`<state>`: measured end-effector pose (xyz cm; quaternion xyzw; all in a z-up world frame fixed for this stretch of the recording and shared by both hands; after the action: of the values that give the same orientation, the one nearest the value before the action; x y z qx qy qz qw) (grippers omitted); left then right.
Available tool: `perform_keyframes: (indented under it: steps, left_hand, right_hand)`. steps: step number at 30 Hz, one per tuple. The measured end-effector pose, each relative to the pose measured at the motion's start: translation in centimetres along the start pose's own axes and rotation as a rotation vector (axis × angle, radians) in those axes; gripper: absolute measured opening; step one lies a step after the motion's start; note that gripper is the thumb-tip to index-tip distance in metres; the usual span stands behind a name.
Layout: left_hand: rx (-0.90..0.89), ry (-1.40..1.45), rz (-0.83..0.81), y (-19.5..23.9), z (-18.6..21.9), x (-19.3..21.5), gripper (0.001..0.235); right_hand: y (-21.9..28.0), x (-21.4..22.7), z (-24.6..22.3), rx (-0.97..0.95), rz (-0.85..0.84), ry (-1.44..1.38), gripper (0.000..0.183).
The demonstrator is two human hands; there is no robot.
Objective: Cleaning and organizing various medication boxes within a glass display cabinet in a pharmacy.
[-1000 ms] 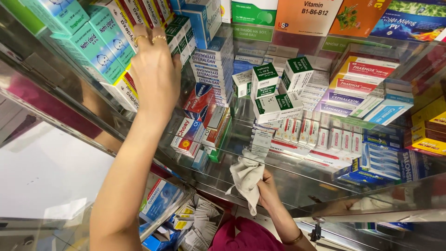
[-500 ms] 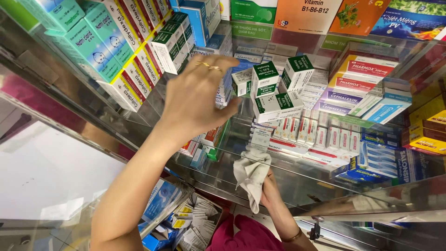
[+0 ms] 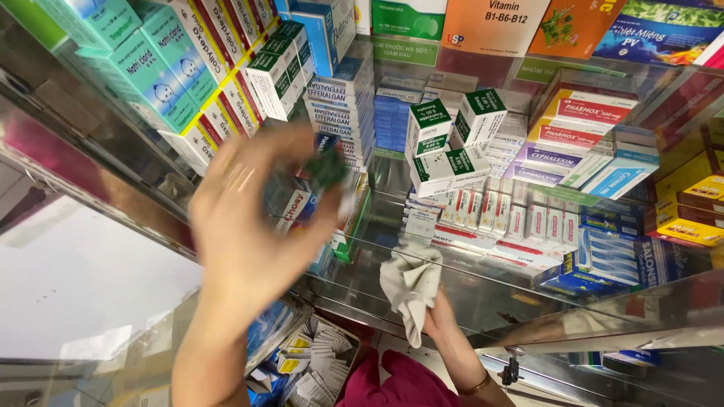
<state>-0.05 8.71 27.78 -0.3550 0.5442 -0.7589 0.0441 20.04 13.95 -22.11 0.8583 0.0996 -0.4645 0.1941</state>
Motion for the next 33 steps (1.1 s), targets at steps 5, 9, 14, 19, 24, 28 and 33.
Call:
perform_keyframes:
  steps: [5,9,14,19,24,28,33]
  left_hand:
    - [0.066,0.235,-0.049,7.7,2.0,0.6,0.04]
    - [0.309,0.397,-0.244,13.9,-0.5,-7.1,0.031]
    - [0.574,0.329,-0.255,21.4,-5.5,-14.3,0.023]
    - [0.523,0.48,-0.211,21.1,-4.9,-13.7,0.028]
    - [0.231,0.347,-0.594,20.0,-2.3,-13.9,0.08]
    - [0.227,0.336,-0.554,22.0,-1.9,-15.9,0.089]
    - [0.189,0.151,-0.339,21.4,-2.0,-14.7,0.083]
  right_hand:
    - [1.8,-6.3,-2.2,0.066,0.081,0.083,0.05]
    - [2.6,-12.1,-2.3,0.103,-0.006,0.258,0.028]
    - [-0.7,-1.6,1.3,0.123,0.001,0.459,0.042]
    - [3.3,-9.0,-0.6,0.133,-0.053,0.745,0.084]
    - [1.1,-3.0,1.0,0.168,-0.044,0.609,0.057]
    - [0.1,-0.5,2.5,-0.019,0.057,0.327,0.035]
    - [0.3,-1.3,2.5,-0.078,-0.037,0.302,0.042]
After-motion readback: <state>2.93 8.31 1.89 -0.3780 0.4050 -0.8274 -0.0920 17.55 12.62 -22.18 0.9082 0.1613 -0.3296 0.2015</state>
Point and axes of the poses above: each hand's wrist, its own y-axis away from the middle knuckle, its own x-axis out of the back of the hand, z = x × y, the point moved 8 cm from there along -y, towards the middle knuckle, and after that the axes turned 12 degrees about -x, right-handed, at the moved point
